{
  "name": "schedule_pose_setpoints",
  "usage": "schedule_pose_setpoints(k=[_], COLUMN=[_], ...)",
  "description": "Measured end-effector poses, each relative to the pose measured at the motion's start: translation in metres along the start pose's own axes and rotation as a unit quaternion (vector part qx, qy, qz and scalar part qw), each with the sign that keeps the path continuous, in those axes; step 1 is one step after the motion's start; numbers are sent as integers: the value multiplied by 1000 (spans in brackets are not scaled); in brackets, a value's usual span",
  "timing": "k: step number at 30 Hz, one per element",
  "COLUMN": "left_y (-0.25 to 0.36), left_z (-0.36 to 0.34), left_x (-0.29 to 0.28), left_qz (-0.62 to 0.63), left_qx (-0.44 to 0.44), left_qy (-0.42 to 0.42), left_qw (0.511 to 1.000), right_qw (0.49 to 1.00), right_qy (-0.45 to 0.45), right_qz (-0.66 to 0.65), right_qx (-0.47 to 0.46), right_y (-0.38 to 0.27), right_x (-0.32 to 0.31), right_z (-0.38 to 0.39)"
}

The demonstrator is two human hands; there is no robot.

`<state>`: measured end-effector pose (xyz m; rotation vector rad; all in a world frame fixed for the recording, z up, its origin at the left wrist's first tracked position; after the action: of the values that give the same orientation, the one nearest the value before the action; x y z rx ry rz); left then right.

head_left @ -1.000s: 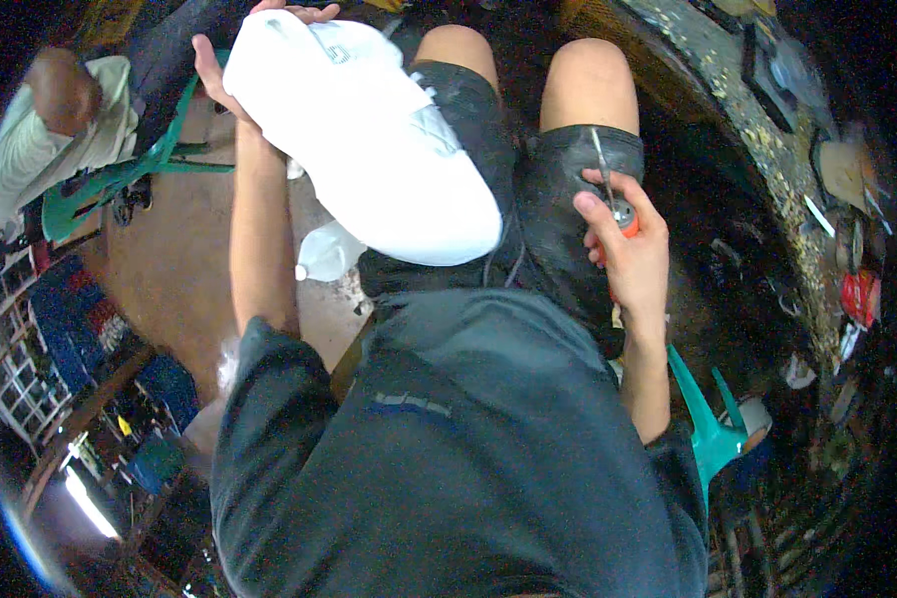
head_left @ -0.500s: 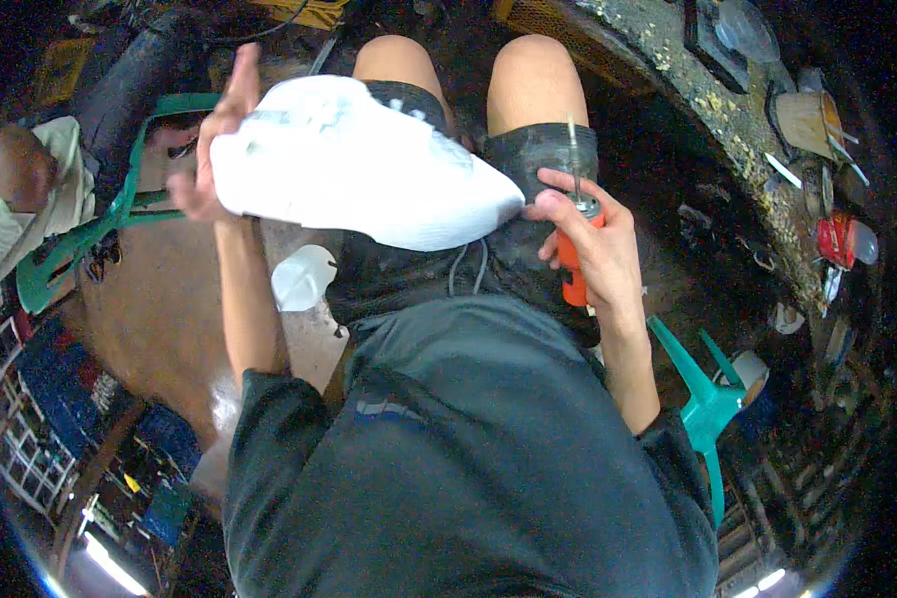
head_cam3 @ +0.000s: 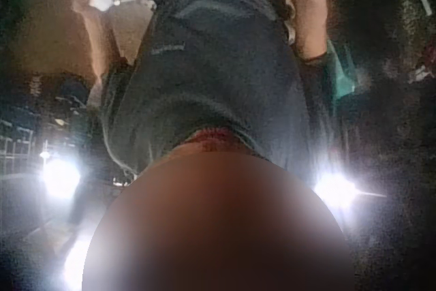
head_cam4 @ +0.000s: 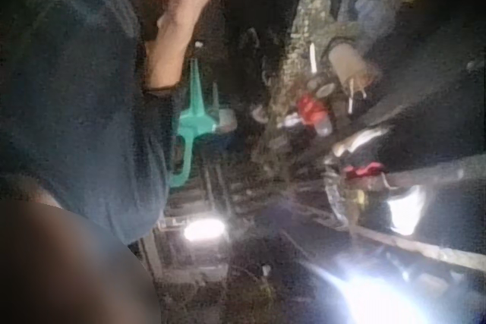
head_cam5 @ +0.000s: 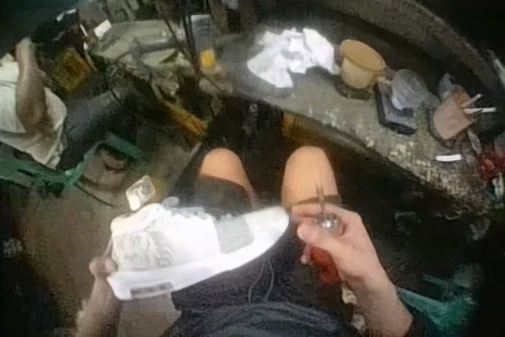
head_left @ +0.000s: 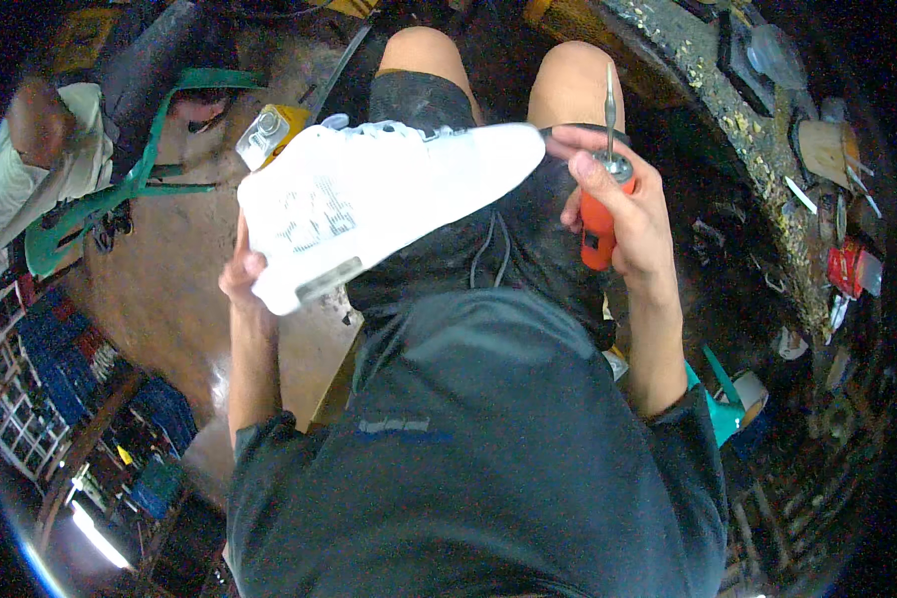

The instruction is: The person uses a soldering iron to apply heat to the upper and sole of a white sneaker, then uses a small brush to apply a dark substance to the same areas. The person repeatedly rotates the shoe to access different sections while seated.

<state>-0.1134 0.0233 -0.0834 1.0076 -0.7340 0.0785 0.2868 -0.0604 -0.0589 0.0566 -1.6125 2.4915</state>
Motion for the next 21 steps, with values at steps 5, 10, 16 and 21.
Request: schedule_pose_setpoints(k=[5,10,16,21], left_y=[-54,-62,31,17], left_z=[3,-11,-66,-127], left_x=[51,62,109,210], left_qz=[-47,-249,-477,-625], left_qx=[76,79,116,127], left_qy=[-94,-177,-97,-165], left_qw=[992,949,866,753], right_qw=[996,993,987,984], right_qy=[61,15,60,169], right_qz=[-63,-110,-137,17], right_qx=[17,35,52,57], right_y=[2,19,5,-26], right_x=[-25,-26,-22,-47], right_z=[-19,-24,-17,21])
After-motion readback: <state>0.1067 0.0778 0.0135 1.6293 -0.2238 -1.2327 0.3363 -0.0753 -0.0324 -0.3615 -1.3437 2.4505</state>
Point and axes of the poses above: each hand's wrist, its own z-axis away from the middle knuckle, its own x-axis out of the palm, y = z × x, the point moved 10 cm from there along -z, towards the middle knuckle, and after that the axes turned 8 degrees about -y, right-handed, at the moved point
